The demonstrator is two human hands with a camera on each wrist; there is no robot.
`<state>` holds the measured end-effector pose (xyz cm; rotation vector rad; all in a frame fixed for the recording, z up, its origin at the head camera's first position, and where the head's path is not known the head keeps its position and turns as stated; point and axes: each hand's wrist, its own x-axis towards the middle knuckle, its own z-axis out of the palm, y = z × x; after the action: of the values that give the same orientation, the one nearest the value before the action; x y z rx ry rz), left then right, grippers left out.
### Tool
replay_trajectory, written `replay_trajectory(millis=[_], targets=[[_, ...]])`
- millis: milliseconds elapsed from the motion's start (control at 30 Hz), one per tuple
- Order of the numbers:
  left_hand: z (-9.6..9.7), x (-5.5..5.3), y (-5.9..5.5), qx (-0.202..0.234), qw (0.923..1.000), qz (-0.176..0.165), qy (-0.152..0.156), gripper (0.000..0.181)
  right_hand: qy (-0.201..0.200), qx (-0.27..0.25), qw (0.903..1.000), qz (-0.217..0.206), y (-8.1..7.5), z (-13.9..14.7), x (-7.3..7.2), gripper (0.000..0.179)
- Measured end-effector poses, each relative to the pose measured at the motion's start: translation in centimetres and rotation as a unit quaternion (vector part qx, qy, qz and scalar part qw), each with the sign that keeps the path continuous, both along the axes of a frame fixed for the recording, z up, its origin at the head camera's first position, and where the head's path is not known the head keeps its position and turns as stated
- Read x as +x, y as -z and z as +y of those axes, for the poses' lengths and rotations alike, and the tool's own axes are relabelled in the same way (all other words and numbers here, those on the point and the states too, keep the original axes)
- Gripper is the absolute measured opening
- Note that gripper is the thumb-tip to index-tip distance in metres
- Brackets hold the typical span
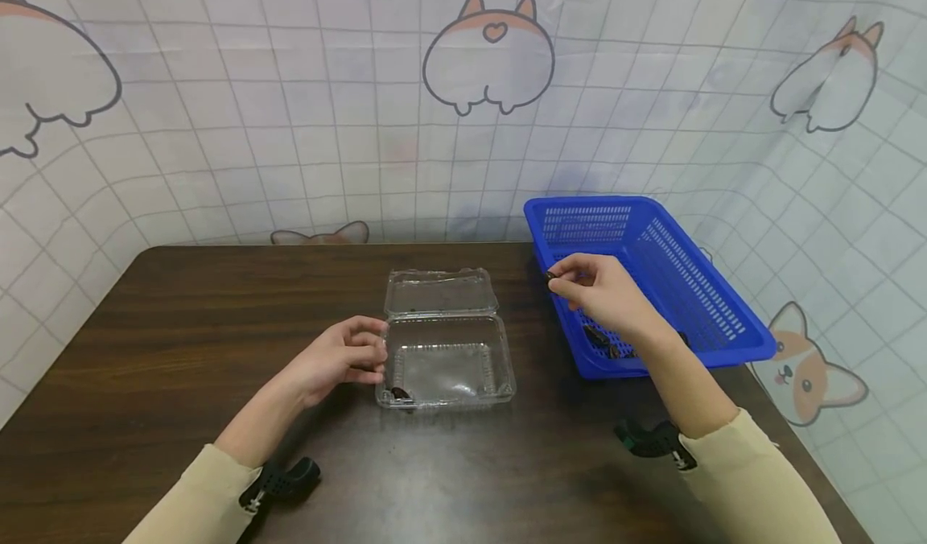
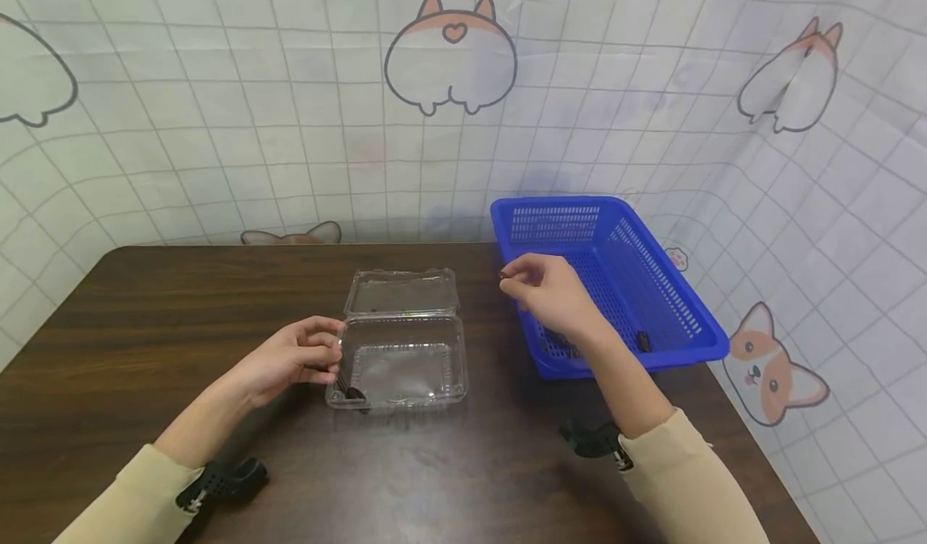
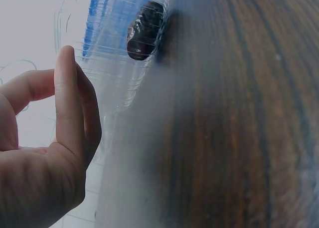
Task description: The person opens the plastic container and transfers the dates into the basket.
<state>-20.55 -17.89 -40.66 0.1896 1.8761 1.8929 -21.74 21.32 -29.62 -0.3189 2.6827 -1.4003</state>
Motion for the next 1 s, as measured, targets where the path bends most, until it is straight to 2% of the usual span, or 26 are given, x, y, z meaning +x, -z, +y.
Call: replay_trajectory(millis=[300,533,1000], targets=[[-0.1,0.2,-0.3,-0.002,1.0000,0.000,-0.003,0.052,0.028,0.009,0.9995,-0.005,0.1,2.6,0.4,0.033],[0.0,0.2,-0.2,0.002,1.0000,-0.002,0.001,0.052,0.043,0.049,0.9978,0.002,0.9,4.7,0.9,0.038],[-0.1,0.3,-0.1,0.004,1.0000,-0.004,-0.004,0.052,0.042,0.069,0.9966,0.014,2.6,6.4,1.2,0.043]])
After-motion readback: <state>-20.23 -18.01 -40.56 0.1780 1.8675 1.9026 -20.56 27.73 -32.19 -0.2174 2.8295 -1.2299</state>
